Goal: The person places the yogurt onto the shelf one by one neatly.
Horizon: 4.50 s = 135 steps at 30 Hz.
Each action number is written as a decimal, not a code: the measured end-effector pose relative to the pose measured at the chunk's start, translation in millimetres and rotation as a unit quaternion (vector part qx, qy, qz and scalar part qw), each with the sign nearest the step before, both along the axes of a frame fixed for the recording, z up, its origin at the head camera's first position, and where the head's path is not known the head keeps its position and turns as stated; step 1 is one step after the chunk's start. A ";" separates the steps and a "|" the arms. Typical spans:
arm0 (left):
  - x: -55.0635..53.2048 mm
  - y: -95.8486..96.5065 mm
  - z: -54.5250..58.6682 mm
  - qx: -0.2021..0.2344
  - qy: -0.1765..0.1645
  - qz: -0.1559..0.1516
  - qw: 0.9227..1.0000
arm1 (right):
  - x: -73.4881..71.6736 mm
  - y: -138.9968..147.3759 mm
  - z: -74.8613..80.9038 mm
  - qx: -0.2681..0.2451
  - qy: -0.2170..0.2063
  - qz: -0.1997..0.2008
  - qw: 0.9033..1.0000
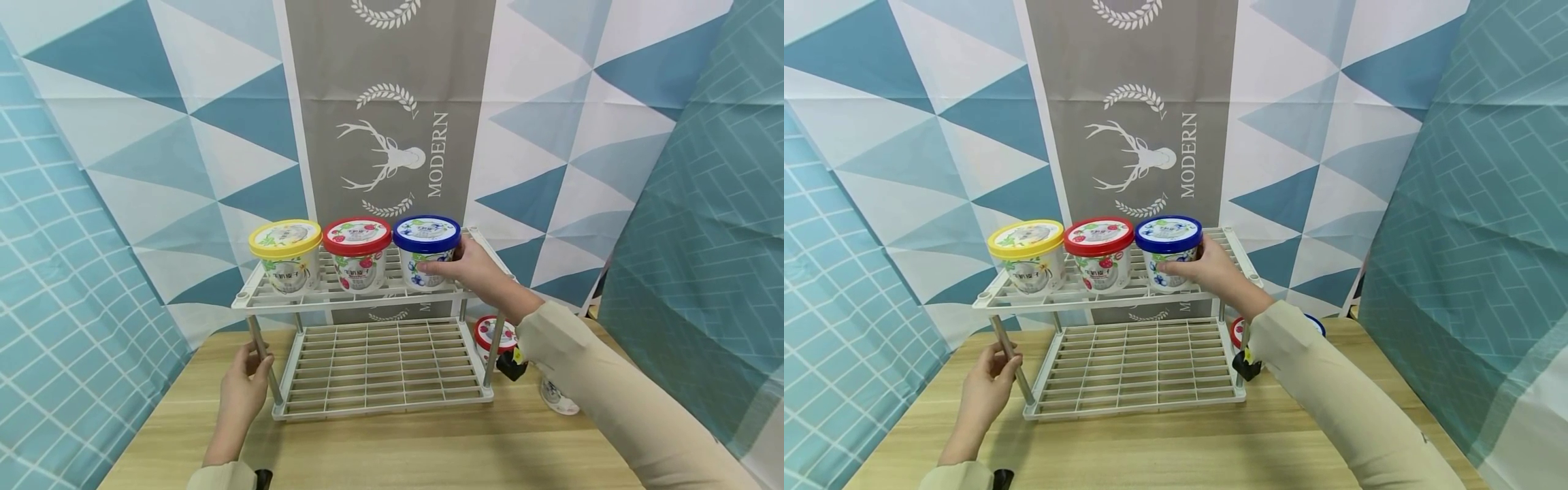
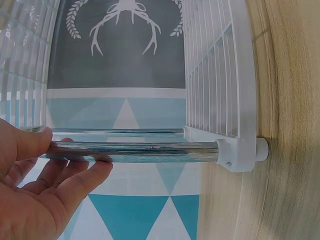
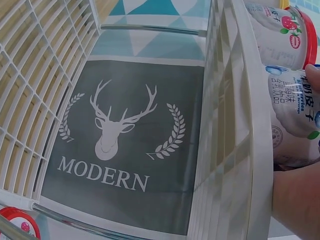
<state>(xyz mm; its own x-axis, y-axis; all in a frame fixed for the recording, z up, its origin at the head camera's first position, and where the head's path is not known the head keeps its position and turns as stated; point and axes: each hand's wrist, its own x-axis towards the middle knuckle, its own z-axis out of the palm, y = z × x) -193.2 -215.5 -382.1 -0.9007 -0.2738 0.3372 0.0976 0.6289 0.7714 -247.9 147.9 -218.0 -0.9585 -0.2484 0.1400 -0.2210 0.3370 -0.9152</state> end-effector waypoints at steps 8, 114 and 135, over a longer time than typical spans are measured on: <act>0.4 -0.2 -0.2 0.003 -0.005 -0.001 1.000 | -1.2 -0.5 0.4 0.000 0.000 0.004 1.000; -0.7 -1.0 -1.9 -0.009 0.015 0.003 1.000 | 70.2 177.1 -116.1 0.110 0.002 -0.163 0.980; -1.4 1.3 -2.1 -0.010 0.029 0.010 0.999 | 74.9 216.2 -164.0 0.094 -0.093 -0.200 0.971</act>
